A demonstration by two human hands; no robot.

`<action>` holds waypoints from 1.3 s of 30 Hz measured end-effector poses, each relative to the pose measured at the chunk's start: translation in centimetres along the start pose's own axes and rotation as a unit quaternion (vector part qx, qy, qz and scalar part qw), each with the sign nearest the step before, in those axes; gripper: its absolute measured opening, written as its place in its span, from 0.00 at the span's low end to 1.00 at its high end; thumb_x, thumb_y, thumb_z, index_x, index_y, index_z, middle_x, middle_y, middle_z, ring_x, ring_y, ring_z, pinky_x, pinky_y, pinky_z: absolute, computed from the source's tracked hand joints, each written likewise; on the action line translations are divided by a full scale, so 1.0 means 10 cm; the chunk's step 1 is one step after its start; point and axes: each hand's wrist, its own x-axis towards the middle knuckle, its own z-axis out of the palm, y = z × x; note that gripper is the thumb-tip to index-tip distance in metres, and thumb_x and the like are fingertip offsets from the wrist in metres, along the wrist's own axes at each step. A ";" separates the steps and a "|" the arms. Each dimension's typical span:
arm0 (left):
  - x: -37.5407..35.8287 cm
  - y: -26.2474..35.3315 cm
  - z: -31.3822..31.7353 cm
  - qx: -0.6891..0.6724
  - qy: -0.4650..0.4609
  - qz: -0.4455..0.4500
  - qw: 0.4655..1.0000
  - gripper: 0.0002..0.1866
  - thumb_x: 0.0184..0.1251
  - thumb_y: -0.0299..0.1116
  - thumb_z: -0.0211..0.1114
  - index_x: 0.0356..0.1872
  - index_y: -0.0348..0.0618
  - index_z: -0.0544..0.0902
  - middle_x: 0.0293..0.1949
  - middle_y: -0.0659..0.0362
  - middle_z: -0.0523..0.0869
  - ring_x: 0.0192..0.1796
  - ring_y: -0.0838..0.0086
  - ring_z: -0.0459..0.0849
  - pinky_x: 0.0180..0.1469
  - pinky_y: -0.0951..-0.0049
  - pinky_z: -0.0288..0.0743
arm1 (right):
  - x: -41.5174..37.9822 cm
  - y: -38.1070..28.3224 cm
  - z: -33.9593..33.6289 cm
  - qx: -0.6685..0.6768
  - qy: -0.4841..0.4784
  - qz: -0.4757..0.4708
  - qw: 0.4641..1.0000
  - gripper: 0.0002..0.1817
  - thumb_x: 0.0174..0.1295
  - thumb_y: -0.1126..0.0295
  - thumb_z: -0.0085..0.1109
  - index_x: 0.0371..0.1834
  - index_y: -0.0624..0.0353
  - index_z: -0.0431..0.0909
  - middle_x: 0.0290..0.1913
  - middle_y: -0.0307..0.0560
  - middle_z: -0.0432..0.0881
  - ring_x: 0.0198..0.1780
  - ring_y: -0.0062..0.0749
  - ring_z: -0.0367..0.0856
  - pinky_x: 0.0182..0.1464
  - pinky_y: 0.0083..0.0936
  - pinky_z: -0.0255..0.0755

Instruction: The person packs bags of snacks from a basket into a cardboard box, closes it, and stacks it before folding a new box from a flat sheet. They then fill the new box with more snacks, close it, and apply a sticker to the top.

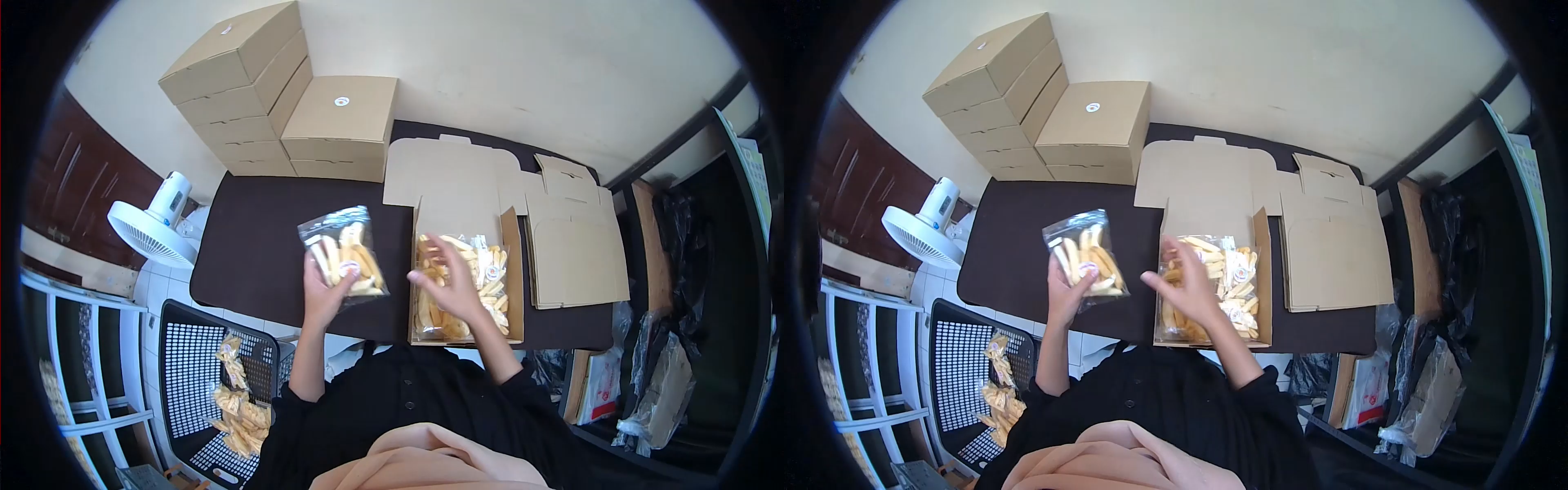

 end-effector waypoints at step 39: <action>-0.22 -0.29 1.38 0.472 -0.341 0.226 0.781 0.46 0.52 0.60 0.57 0.64 0.35 0.55 0.67 0.46 0.50 0.70 0.55 0.44 0.67 0.51 0.37 | -0.36 0.39 -0.68 -0.138 0.220 0.108 0.959 0.49 0.41 0.61 0.71 0.64 0.67 0.51 0.56 0.59 0.65 0.55 0.44 0.69 0.53 0.32 0.67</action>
